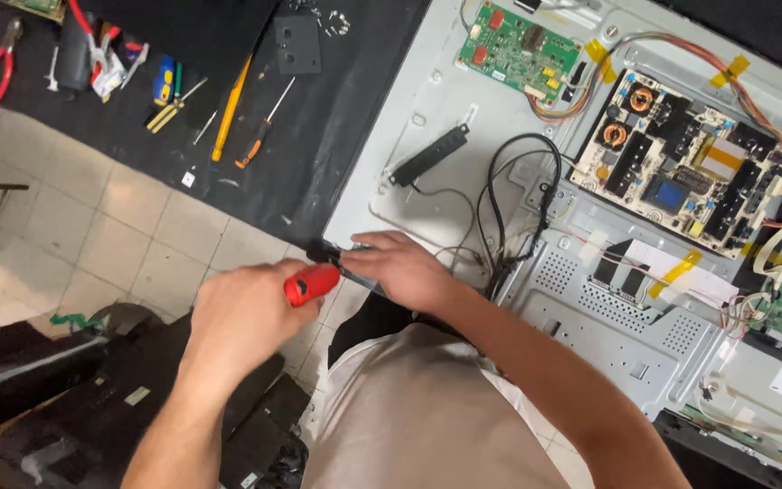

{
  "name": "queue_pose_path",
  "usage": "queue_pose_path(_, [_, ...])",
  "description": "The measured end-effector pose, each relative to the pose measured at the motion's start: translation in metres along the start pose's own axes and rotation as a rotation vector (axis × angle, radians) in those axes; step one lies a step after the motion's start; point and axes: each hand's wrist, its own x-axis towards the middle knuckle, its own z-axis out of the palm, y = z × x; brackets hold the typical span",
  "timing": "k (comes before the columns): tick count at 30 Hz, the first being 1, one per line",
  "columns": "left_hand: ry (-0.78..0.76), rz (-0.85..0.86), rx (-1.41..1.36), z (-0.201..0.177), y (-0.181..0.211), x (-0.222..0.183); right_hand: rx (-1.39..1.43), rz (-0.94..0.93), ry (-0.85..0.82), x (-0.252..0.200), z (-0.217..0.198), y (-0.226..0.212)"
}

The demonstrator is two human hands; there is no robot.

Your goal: Repairing a television by connecting internal cables and fastening components with an electric screwdriver

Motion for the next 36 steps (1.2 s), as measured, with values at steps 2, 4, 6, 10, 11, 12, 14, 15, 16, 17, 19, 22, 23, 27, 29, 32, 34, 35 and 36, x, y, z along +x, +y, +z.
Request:
queue_pose_path(2, [0.022,-0.011,0.002,0.006,0.006,-0.006,-0.005,-0.009,-0.016,0.000,-0.009,-0.004])
queue_pose_path(4, [0.045,-0.018,0.002,0.011,0.010,-0.009,-0.014,-0.015,-0.033,0.002,-0.015,-0.005])
queue_pose_path(6, [0.081,-0.010,0.034,0.016,0.012,-0.009,-0.001,-0.005,-0.041,0.004,-0.016,-0.003])
queue_pose_path(10, [0.111,-0.028,0.047,0.020,0.019,-0.011,-0.048,0.020,-0.086,0.008,-0.016,-0.005])
queue_pose_path(11, [0.116,-0.023,0.041,0.021,0.021,-0.011,-0.057,0.037,-0.116,0.008,-0.014,-0.004])
queue_pose_path(12, [0.123,-0.014,0.037,0.021,0.022,-0.009,-0.070,0.056,-0.141,0.010,-0.014,-0.001])
queue_pose_path(14, [0.105,-0.018,0.030,0.012,0.028,-0.014,-0.079,0.043,-0.137,0.012,-0.017,-0.005])
queue_pose_path(15, [0.080,-0.021,0.020,0.008,0.031,-0.016,-0.083,0.033,-0.138,0.012,-0.019,-0.006])
queue_pose_path(16, [0.081,-0.020,0.023,0.008,0.031,-0.017,-0.083,0.033,-0.134,0.011,-0.015,-0.004])
queue_pose_path(17, [0.073,-0.027,0.024,0.008,0.031,-0.017,-0.064,0.027,-0.134,0.011,-0.011,-0.002])
queue_pose_path(19, [0.072,-0.029,0.030,0.005,0.032,-0.015,-0.050,0.021,-0.128,0.012,-0.010,0.002])
queue_pose_path(22, [0.061,-0.033,0.017,0.003,0.033,-0.016,-0.050,0.020,-0.140,0.012,-0.010,0.000])
queue_pose_path(23, [0.055,-0.035,0.021,0.002,0.033,-0.016,-0.055,0.018,-0.139,0.012,-0.009,0.001])
queue_pose_path(27, [0.065,-0.007,0.043,0.006,0.031,-0.014,-0.063,0.017,-0.141,0.013,-0.022,-0.009])
queue_pose_path(29, [0.073,0.006,0.068,0.013,0.032,-0.010,-0.077,0.018,-0.143,0.014,-0.020,-0.007])
queue_pose_path(32, [0.098,0.035,0.103,0.021,0.031,0.001,-0.071,0.053,-0.139,0.017,-0.020,-0.009])
queue_pose_path(34, [0.122,0.043,0.110,0.026,0.030,0.004,-0.053,0.078,-0.136,0.018,-0.015,-0.012])
queue_pose_path(35, [0.129,0.042,0.107,0.028,0.029,0.003,-0.065,0.130,-0.121,0.018,-0.011,-0.013])
queue_pose_path(36, [0.140,0.051,0.112,0.026,0.029,0.004,-0.081,0.190,-0.096,0.020,-0.010,-0.013])
